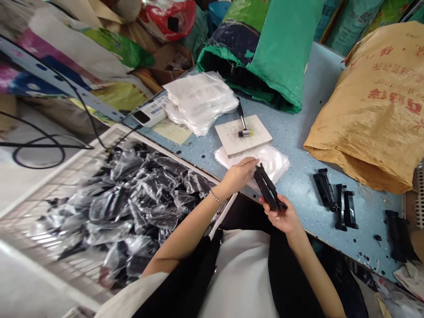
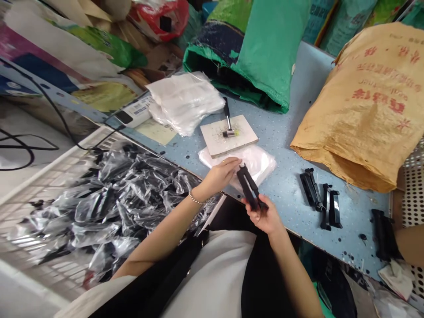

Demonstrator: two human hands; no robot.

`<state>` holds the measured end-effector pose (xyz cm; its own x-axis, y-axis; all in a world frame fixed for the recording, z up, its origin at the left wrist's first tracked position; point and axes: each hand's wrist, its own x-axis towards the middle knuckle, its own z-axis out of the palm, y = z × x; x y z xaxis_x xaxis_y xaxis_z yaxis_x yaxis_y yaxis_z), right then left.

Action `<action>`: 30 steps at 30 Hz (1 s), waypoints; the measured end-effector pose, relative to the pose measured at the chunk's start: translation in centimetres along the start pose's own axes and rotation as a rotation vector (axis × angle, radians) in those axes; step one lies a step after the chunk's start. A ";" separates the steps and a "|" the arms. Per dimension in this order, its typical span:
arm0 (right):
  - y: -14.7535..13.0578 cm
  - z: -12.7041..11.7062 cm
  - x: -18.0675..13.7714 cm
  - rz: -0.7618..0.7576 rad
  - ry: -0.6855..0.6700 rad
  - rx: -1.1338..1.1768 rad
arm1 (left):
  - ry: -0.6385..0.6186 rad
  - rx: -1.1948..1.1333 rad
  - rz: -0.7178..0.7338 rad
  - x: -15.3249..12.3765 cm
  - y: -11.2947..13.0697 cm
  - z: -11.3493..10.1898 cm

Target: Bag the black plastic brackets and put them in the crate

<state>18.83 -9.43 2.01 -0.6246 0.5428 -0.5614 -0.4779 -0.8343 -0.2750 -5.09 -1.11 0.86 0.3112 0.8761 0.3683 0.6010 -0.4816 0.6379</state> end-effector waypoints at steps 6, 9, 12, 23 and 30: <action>-1.2 -0.5 2.4 -0.028 -0.177 -0.043 | -0.141 0.094 0.318 -2.9 4.2 -2.0; -0.7 0.7 2.4 -0.353 0.163 -0.527 | -0.275 -0.028 0.414 -4.3 6.5 -1.5; 0.6 2.7 1.4 -0.540 0.428 -1.005 | -0.280 -0.111 0.337 -5.1 7.1 -0.6; 0.6 4.5 -1.8 -0.393 0.157 -1.105 | 0.100 0.113 -0.327 -12.6 3.9 -11.9; 1.5 0.3 -0.8 -0.389 0.447 -1.002 | 0.277 0.442 -1.247 -19.1 -14.7 -24.4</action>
<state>18.45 -11.15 2.27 -0.1743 0.8631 -0.4739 0.2377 -0.4302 -0.8709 -37.84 -11.35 0.94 -0.7369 0.6625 -0.1347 0.5733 0.7180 0.3948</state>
